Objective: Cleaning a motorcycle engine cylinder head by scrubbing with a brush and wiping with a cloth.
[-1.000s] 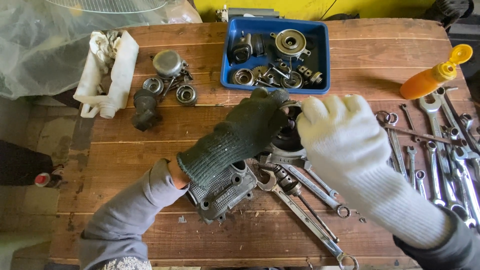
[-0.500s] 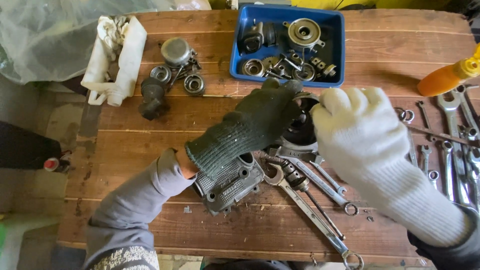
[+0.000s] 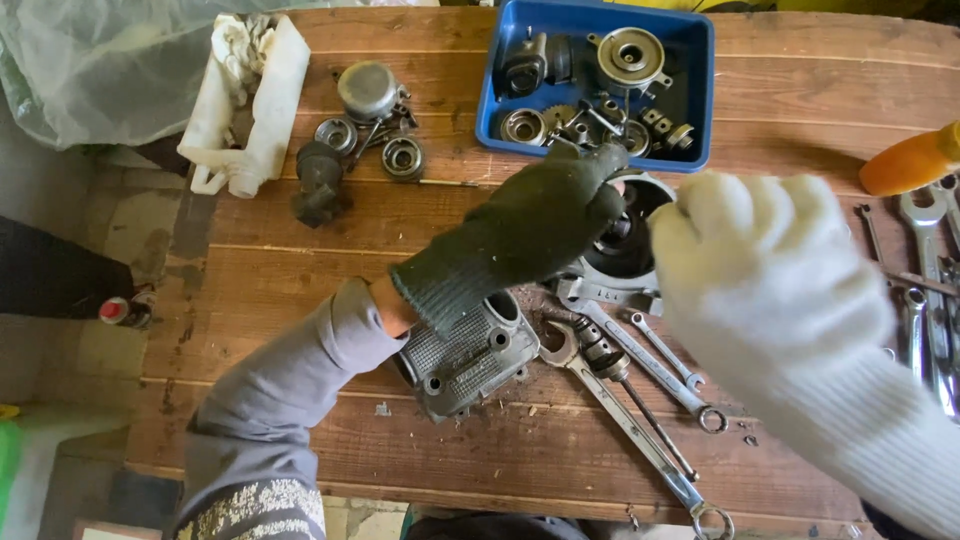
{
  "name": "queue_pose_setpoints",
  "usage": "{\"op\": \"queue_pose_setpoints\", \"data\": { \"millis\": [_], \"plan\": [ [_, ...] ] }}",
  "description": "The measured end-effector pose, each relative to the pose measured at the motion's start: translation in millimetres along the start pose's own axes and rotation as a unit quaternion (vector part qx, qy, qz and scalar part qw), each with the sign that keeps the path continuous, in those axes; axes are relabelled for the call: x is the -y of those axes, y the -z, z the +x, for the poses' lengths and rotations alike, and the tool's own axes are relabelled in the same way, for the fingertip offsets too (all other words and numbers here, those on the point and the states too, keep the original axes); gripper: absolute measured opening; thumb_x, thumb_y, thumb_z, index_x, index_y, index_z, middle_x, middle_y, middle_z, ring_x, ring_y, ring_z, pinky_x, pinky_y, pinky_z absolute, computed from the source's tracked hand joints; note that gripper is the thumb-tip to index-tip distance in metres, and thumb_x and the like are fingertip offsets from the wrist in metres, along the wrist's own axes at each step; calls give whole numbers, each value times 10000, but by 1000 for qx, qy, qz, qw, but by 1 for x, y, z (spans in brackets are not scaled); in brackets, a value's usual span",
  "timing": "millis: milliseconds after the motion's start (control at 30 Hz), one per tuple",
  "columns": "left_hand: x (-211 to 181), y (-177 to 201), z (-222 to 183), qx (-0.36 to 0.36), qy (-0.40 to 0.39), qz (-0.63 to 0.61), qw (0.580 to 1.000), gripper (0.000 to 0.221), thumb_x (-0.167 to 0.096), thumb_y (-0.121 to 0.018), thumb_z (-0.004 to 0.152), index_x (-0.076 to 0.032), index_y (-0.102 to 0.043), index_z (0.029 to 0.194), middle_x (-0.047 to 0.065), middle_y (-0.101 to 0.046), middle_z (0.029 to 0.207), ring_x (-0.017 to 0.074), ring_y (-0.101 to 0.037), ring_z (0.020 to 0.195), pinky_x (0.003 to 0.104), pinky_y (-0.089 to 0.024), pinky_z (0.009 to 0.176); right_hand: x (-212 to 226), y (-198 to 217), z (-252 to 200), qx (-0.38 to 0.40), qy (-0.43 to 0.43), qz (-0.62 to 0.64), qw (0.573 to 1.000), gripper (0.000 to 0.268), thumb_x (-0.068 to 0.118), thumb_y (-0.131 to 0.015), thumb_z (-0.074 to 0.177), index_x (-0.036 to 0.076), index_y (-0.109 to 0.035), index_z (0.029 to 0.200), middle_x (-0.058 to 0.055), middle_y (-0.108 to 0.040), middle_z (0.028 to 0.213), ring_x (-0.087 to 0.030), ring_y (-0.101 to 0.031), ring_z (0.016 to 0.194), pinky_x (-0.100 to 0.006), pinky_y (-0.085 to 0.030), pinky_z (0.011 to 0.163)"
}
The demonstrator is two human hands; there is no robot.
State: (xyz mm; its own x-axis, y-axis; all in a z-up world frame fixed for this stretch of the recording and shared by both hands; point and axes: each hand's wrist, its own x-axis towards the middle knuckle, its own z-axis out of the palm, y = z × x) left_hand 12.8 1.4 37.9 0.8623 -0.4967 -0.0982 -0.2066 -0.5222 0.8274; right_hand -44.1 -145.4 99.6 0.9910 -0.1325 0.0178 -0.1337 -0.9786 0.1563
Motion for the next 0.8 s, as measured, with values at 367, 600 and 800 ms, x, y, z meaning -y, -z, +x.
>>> {"op": "queue_pose_setpoints", "data": {
  "millis": [367,600,800],
  "plan": [
    [4,13,30,8,35,27,999,363,-284,-368,1024,-9,-489,1228,183,-534,1080,276,-506,978,430,-423,802,-90,-18,-17,-162,240,126,949,175,152,-720,956,42,-796,1070,-116,-648,937,-310,-585,778,-426,-522,690],
    [4,10,35,-21,99,40,994,343,-328,-430,933,-155,-671,1106,79,-760,1015,245,-710,894,397,-539,764,-91,-56,-22,-153,226,286,919,252,-11,-760,882,-176,-732,1071,-317,-697,1071,-269,-675,660,-277,-598,497],
    [28,-10,37,-137,24,21,990,228,-238,-494,973,-130,-598,801,44,-666,711,193,-616,618,370,-481,532,-70,-76,-28,181,136,325,918,285,191,-686,870,84,-766,1122,-19,-683,1258,-113,-740,606,-186,-659,458]
  ]
}}
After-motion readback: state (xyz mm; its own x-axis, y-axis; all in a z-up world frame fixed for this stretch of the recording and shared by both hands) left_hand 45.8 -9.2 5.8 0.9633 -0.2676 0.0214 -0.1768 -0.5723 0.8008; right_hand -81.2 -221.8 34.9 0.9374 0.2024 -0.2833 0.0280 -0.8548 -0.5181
